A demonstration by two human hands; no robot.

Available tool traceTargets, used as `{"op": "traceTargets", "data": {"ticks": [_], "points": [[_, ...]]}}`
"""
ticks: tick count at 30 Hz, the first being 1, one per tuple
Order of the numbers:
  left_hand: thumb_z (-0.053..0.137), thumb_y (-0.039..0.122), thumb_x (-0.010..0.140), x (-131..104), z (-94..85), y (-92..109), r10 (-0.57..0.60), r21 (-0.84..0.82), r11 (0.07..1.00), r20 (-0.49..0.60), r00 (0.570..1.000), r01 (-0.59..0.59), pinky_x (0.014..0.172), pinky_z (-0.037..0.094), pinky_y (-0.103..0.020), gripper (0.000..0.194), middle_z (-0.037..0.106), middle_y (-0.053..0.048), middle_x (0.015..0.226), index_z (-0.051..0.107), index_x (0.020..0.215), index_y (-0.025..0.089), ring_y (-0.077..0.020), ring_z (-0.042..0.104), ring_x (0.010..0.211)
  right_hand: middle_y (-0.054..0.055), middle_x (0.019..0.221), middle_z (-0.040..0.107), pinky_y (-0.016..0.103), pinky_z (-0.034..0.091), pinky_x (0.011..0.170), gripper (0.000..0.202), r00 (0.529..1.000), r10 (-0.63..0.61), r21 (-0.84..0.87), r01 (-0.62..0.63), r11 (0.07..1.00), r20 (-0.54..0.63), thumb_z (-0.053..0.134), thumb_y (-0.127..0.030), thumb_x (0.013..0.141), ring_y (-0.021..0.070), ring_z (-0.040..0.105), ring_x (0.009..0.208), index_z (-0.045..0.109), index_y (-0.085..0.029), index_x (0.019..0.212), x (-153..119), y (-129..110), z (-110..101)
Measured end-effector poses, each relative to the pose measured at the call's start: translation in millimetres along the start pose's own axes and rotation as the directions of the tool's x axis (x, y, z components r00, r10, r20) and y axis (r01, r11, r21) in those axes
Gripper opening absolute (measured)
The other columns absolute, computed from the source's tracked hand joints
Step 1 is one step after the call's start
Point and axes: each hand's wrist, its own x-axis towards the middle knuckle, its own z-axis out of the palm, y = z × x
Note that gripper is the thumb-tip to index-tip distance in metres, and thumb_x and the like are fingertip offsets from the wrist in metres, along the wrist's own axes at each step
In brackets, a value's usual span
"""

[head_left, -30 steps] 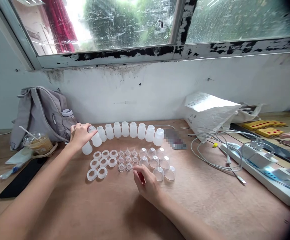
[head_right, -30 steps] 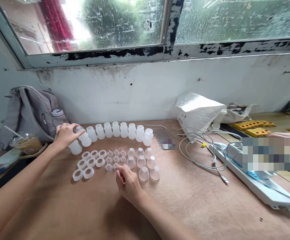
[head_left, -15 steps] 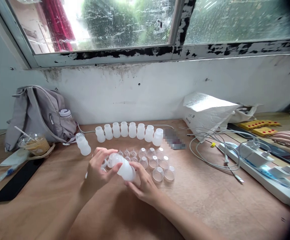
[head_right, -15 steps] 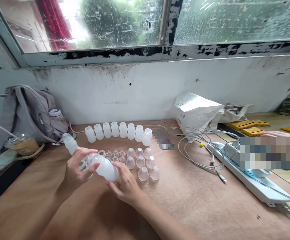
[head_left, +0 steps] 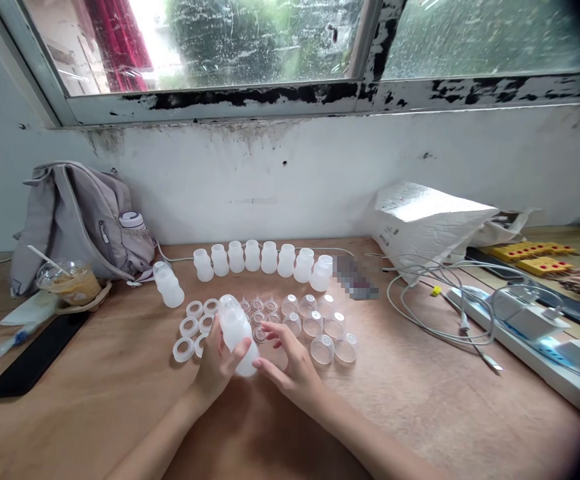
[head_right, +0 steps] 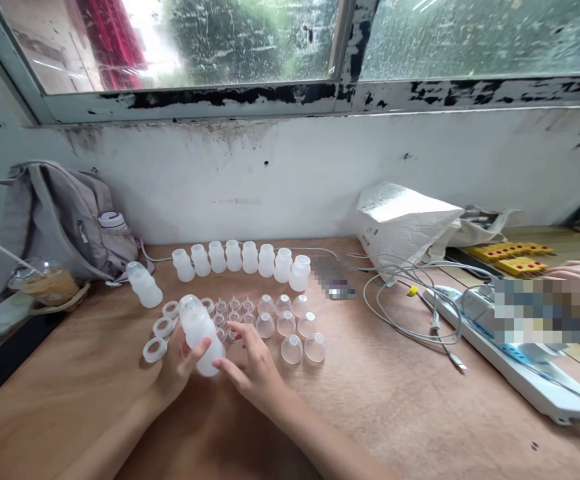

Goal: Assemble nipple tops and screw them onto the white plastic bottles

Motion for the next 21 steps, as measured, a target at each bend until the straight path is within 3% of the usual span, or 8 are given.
{"op": "traceTargets", "data": {"ticks": [3,8,14,18,21], "points": [[0.055,0.033,0.076,-2.1,-1.1,8.5,0.004,0.1,0.995,0.09,0.996,-0.013,0.066,0.046,-0.028,0.027,0.057,-0.003,0.082,0.047,0.098,0.02,-0.0174,0.056,0.072,0.009,0.108,0.057,0.036,0.049,0.077,0.042,0.994,0.096,0.095,-0.092,0.991,-0.047,0.058,-0.03,0.079,0.0213,0.056,0.095,0.045,-0.023,0.118,4.0,-3.3,-3.7],[0.059,0.032,0.073,-6.9,5.9,23.8,0.024,0.091,0.994,0.311,0.95,-0.055,0.073,0.046,-0.031,0.039,0.059,-0.008,0.099,0.046,0.108,0.019,-0.022,0.057,0.086,0.007,0.106,0.059,0.035,0.049,0.082,0.046,0.985,0.174,0.355,-0.17,0.919,0.022,0.06,-0.031,0.077,0.0194,0.058,0.097,0.043,-0.024,0.119,10.6,-14.2,-13.1],[0.058,0.037,0.075,-12.7,13.0,20.0,-0.014,0.08,0.997,0.356,0.934,-0.015,0.072,0.045,-0.031,0.038,0.058,-0.008,0.096,0.046,0.107,0.019,-0.0214,0.057,0.084,0.004,0.098,0.062,0.033,0.05,0.077,0.035,0.965,0.251,0.377,-0.261,0.888,0.077,0.065,-0.031,0.072,0.0185,0.06,0.088,0.054,-0.023,0.104,10.7,-23.5,-15.9],[0.053,0.039,0.078,-12.4,17.4,21.2,-0.031,0.052,0.999,0.321,0.946,0.015,0.07,0.045,-0.031,0.032,0.06,-0.008,0.092,0.048,0.103,0.019,-0.0209,0.057,0.08,0.003,0.088,0.063,0.03,0.051,0.069,0.029,0.937,0.344,0.446,-0.33,0.832,0.051,0.064,-0.035,0.072,0.0184,0.06,0.082,0.057,-0.022,0.097,10.7,-24.7,-15.0],[0.051,0.04,0.079,-10.3,18.2,27.6,-0.068,0.034,0.998,0.323,0.944,0.06,0.072,0.044,-0.03,0.031,0.06,-0.007,0.092,0.05,0.102,0.02,-0.0207,0.056,0.081,0.004,0.089,0.064,0.031,0.051,0.072,0.03,0.922,0.388,0.512,-0.342,0.788,0.018,0.065,-0.037,0.072,0.0196,0.06,0.085,0.057,-0.021,0.096,11.2,-25.1,-14.3]]}}
